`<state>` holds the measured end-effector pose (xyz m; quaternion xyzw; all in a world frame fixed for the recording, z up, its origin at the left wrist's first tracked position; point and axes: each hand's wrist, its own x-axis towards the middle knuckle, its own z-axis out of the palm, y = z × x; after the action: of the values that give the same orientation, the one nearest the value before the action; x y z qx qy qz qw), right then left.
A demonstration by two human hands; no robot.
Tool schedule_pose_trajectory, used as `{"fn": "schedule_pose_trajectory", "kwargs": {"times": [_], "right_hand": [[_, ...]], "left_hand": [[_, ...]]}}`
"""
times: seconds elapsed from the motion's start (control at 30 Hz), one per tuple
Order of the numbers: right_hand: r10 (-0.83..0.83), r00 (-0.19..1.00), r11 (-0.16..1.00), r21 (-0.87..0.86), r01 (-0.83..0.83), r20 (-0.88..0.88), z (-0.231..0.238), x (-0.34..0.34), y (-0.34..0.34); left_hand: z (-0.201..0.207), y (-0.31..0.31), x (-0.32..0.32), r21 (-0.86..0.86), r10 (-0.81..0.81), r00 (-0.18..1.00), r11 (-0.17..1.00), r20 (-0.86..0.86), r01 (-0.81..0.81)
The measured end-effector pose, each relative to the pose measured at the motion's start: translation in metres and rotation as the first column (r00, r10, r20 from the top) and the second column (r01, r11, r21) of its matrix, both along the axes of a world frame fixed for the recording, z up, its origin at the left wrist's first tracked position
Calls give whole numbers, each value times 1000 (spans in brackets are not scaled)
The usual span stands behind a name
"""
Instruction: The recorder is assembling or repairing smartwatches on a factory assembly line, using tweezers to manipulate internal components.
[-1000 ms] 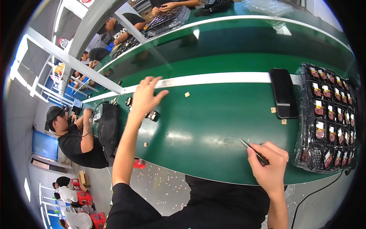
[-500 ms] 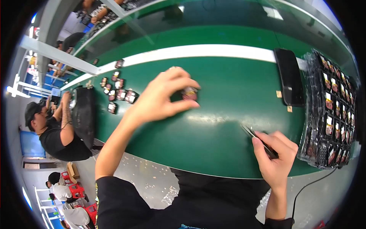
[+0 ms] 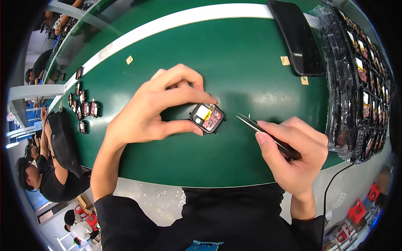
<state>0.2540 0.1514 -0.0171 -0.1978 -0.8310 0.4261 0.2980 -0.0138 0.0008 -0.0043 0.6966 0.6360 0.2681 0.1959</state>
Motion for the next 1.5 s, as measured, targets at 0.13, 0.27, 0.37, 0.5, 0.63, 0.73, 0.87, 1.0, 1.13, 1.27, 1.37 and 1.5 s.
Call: {"fn": "schedule_pose_trajectory", "kwargs": {"times": [0.13, 0.27, 0.37, 0.5, 0.63, 0.73, 0.87, 1.0, 1.13, 1.27, 1.37, 1.5], "right_hand": [[41, 998, 999, -23, -42, -44, -2, 2, 4], [138, 990, 990, -31, -138, 4, -1, 3, 6], [150, 988, 988, 36, -151, 36, -2, -1, 6], [132, 991, 990, 49, -133, 14, -7, -3, 4], [130, 991, 990, 49, -131, 30, -8, -7, 3], [123, 992, 990, 66, -124, 20, -9, -7, 3], [117, 993, 989, 84, -118, 23, -6, -4, 2], [84, 996, 983, 167, -77, -35, -12, -4, 1], [119, 990, 964, 249, -95, -81, -19, -7, 1], [143, 987, 959, 258, -118, -78, -20, -7, 0], [155, 987, 971, 188, -146, -35, -14, -7, 1], [155, 987, 980, 131, -150, -36, -15, -6, 4]], "left_hand": [[8, 3, 18, 0, 37, 999, 999, 27, -37], [2, 4, 29, -5, 36, 999, 999, 41, -36], [2, 6, 28, -12, 27, 999, 1000, 22, -26], [2, 8, 26, 0, -11, 999, 1000, -31, 11], [3, 7, 25, -14, -19, 998, 1000, -52, 18], [5, 8, 23, -14, -43, 997, 999, -62, 42], [7, 8, 26, -10, -26, 998, 1000, -58, 25], [7, 8, 27, -37, 17, 998, 999, -56, -19], [6, 10, 26, -14, -15, 998, 1000, -58, 14], [5, 10, 22, 2, -37, 997, 999, -61, 38], [2, 11, 14, 5, -75, 996, 997, -47, 75], [-1, 13, 6, -14, -118, 993, 993, 26, 118]]}}
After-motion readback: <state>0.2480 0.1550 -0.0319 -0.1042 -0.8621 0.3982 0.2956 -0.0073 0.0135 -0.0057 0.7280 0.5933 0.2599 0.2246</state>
